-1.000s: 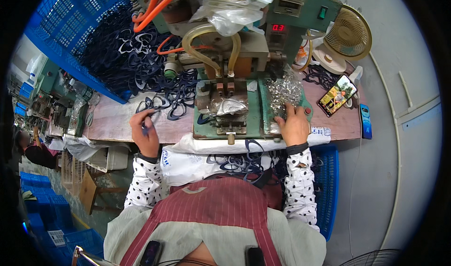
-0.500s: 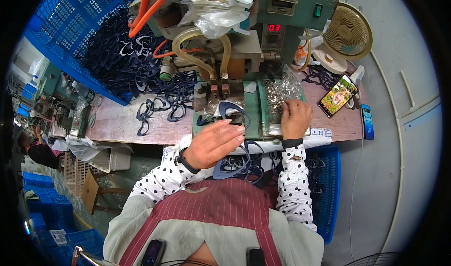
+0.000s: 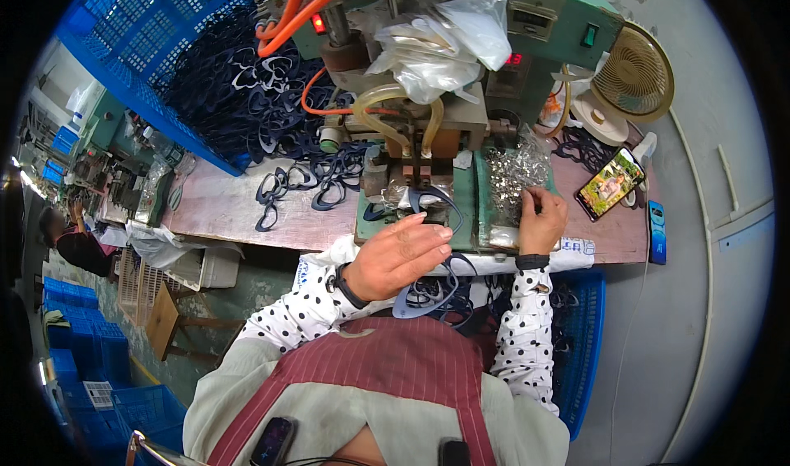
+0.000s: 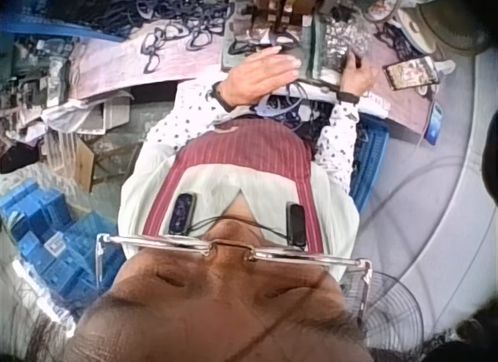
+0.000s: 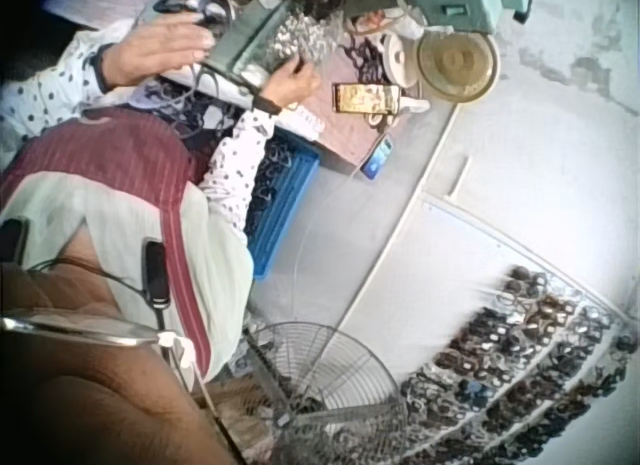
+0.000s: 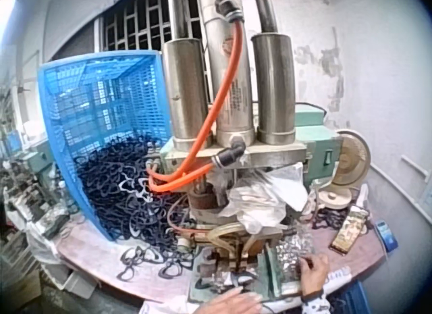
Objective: The person assembles eyeglasses by inserting small metal components into the frame using a press machine. They repeatedly pick up frames, place them under the press, operate the machine, and remove the assembled units, placing them into a blue basket.
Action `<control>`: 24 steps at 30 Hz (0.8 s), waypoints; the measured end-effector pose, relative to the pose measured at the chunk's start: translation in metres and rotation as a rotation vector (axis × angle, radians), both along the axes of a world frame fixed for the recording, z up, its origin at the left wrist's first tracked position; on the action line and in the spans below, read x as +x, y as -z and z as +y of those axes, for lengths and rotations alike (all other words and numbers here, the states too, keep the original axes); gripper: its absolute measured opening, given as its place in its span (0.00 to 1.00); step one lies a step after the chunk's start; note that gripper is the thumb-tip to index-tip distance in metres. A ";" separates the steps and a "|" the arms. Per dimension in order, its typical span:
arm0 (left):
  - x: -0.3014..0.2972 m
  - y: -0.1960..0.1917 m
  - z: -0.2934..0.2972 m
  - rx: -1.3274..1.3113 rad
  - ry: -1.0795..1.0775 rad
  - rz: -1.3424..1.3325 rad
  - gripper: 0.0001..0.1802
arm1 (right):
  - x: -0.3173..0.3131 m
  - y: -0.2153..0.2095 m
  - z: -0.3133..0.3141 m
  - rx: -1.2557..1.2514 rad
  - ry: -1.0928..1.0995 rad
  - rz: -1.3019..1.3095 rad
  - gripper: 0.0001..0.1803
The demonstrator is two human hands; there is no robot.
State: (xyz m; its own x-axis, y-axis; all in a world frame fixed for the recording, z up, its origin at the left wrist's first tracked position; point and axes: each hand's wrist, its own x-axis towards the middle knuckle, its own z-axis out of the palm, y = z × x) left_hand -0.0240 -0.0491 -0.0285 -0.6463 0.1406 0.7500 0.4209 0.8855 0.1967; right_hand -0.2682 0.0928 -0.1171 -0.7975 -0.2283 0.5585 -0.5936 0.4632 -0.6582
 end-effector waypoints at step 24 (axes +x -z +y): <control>0.049 0.124 -0.192 0.020 -0.879 -0.351 0.08 | 0.008 -0.012 -0.008 -0.027 0.009 0.121 0.05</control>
State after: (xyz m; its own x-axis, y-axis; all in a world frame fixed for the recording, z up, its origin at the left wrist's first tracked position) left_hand 0.0253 -0.2406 -0.1520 -0.7033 -0.5151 0.4899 -0.4819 0.8521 0.2040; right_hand -0.2599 0.0846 -0.1054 -0.7260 -0.2046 0.6565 -0.6650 0.4522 -0.5945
